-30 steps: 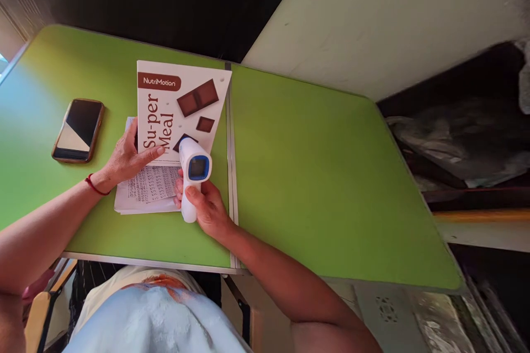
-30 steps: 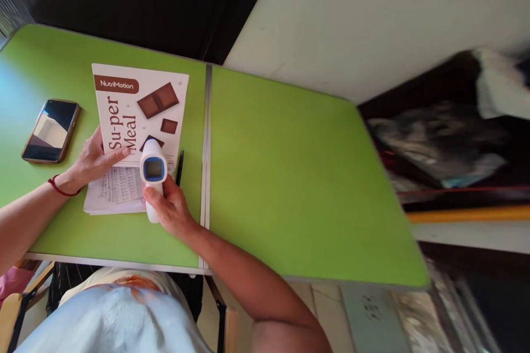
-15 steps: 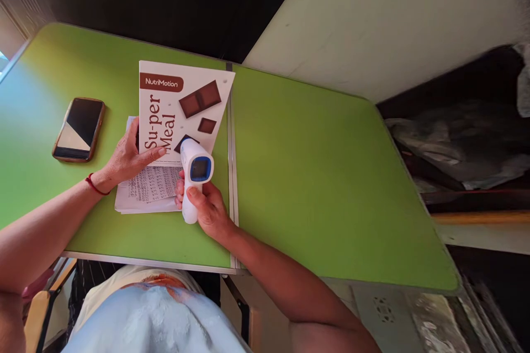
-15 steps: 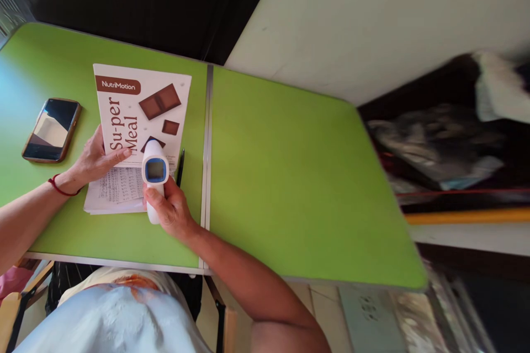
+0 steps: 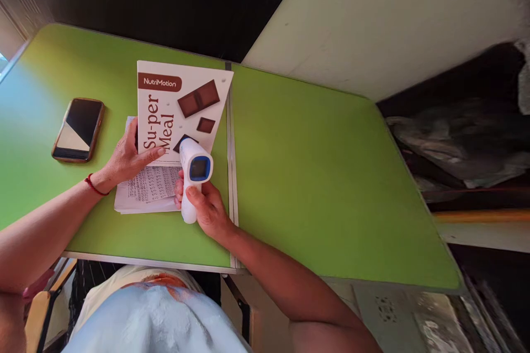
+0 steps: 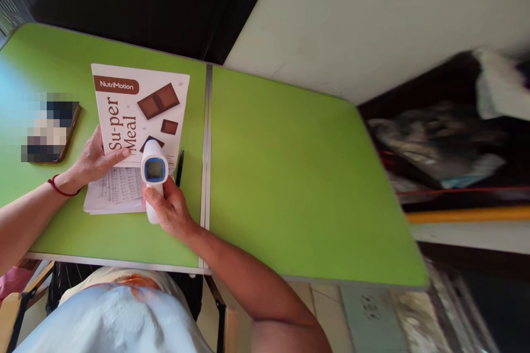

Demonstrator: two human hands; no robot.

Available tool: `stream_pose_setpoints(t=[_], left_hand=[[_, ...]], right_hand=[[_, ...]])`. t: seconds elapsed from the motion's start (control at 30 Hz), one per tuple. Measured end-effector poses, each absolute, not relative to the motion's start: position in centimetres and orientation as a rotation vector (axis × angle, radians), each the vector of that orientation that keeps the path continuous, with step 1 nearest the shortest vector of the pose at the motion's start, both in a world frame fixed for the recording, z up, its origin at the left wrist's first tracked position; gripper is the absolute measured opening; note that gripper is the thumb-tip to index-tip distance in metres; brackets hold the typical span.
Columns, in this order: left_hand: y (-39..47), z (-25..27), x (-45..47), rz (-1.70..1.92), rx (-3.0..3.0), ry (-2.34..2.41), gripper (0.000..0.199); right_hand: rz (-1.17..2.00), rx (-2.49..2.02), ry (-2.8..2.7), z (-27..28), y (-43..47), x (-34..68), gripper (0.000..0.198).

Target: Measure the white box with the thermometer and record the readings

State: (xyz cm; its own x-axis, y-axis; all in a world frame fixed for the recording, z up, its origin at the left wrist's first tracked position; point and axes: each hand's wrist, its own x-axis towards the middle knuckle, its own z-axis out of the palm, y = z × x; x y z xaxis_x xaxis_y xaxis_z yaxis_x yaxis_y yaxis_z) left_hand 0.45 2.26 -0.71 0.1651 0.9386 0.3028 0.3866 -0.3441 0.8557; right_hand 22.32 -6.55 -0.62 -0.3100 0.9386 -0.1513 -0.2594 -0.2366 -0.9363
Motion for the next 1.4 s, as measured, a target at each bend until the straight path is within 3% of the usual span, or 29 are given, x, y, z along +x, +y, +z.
stream_pose_setpoints(t=[1.2,1.4], left_hand=[[2.0,0.1,0.6,1.018,1.797,1.303,0.080],[2.2,0.7,0.0,0.969,1.927,1.419,0.071]], right_hand=[[1.668,-1.001,-1.173,-0.9,-6.4,22.6,0.061],[1.695,-0.985,-1.137,-0.5,-6.0,22.7,0.062]])
